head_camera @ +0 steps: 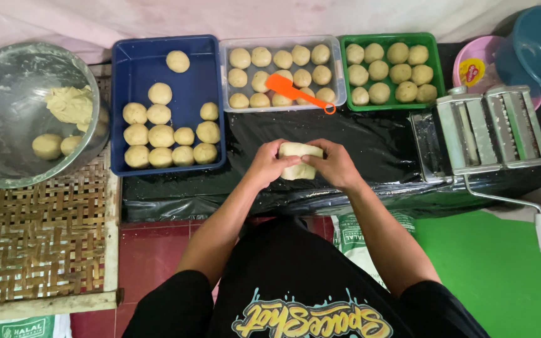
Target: Preparing and shaping individual dough portions for pastry making.
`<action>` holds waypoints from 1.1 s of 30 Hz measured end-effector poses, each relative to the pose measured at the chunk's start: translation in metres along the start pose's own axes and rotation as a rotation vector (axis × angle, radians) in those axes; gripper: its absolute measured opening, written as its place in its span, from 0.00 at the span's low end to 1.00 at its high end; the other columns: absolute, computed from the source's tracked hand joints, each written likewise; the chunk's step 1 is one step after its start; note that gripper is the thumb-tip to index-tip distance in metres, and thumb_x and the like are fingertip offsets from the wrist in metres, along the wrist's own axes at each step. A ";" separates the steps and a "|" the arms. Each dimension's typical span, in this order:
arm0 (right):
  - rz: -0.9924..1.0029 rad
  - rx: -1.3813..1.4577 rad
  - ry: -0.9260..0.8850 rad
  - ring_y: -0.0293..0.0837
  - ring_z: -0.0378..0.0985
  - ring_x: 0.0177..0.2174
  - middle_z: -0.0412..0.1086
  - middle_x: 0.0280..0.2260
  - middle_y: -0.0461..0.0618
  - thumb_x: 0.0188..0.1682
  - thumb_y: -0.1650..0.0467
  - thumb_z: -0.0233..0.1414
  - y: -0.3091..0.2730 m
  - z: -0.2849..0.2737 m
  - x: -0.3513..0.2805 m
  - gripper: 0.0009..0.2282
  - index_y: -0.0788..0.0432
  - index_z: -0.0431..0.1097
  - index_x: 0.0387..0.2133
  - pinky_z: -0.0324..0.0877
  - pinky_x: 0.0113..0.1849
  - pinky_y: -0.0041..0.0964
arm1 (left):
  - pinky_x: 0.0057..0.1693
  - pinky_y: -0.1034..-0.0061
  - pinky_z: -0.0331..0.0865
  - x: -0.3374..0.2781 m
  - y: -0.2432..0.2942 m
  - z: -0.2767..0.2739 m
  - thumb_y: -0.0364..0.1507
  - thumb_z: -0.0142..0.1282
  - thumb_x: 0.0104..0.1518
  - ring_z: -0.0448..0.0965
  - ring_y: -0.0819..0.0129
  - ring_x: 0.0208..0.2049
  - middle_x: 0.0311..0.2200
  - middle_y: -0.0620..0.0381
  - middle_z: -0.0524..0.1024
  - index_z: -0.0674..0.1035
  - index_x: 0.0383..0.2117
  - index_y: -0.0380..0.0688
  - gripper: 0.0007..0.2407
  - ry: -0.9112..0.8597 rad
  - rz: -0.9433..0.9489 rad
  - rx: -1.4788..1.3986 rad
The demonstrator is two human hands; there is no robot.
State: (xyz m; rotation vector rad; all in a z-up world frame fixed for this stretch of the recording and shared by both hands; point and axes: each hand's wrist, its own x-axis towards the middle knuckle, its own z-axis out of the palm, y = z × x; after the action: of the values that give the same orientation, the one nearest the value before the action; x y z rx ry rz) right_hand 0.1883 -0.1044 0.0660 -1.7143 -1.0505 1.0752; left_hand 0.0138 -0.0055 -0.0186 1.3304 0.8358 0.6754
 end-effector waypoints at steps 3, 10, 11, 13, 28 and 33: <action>0.034 0.111 -0.067 0.43 0.76 0.31 0.74 0.32 0.54 0.45 0.74 0.63 -0.029 -0.003 -0.014 0.19 0.62 0.73 0.52 0.77 0.35 0.38 | 0.34 0.71 0.75 0.009 -0.019 -0.001 0.34 0.79 0.38 0.82 0.64 0.30 0.26 0.53 0.81 0.85 0.33 0.47 0.17 0.061 0.024 0.083; -0.043 -0.056 0.112 0.36 0.76 0.27 0.77 0.27 0.49 0.50 0.70 0.61 0.029 -0.003 0.012 0.08 0.55 0.79 0.42 0.73 0.28 0.33 | 0.37 0.68 0.75 0.000 0.017 0.000 0.36 0.76 0.42 0.84 0.61 0.32 0.28 0.51 0.82 0.84 0.36 0.50 0.16 0.007 0.028 0.148; -0.039 -0.073 0.124 0.36 0.77 0.27 0.77 0.27 0.49 0.49 0.69 0.61 0.030 -0.004 0.013 0.08 0.54 0.79 0.41 0.73 0.28 0.33 | 0.38 0.69 0.76 -0.002 0.020 -0.001 0.35 0.76 0.44 0.82 0.65 0.33 0.30 0.53 0.82 0.83 0.38 0.47 0.16 -0.040 0.011 0.028; -0.033 -0.089 0.141 0.36 0.77 0.27 0.78 0.27 0.49 0.49 0.68 0.62 0.021 -0.004 0.009 0.08 0.53 0.80 0.40 0.73 0.27 0.33 | 0.40 0.71 0.77 -0.004 0.024 -0.004 0.33 0.75 0.46 0.81 0.69 0.34 0.31 0.55 0.82 0.82 0.40 0.44 0.17 -0.093 -0.005 -0.093; 0.052 0.361 0.288 0.42 0.79 0.25 0.75 0.26 0.53 0.33 0.75 0.72 0.000 0.030 0.009 0.17 0.64 0.75 0.35 0.74 0.25 0.36 | 0.47 0.56 0.78 0.012 0.039 -0.006 0.30 0.72 0.51 0.82 0.47 0.44 0.50 0.43 0.76 0.84 0.44 0.43 0.14 -0.042 0.096 -0.063; 0.068 0.005 0.313 0.38 0.75 0.21 0.73 0.20 0.48 0.30 0.71 0.73 0.012 0.031 0.014 0.15 0.54 0.78 0.31 0.66 0.22 0.31 | 0.35 0.69 0.82 0.009 0.042 -0.017 0.30 0.71 0.52 0.82 0.65 0.32 0.35 0.53 0.79 0.82 0.44 0.39 0.16 -0.184 -0.105 -0.293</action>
State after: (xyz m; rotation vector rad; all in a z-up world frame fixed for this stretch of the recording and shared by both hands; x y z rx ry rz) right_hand 0.1663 -0.0887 0.0428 -1.8531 -0.7957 0.8151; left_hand 0.0066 0.0171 0.0211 1.0584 0.6265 0.5588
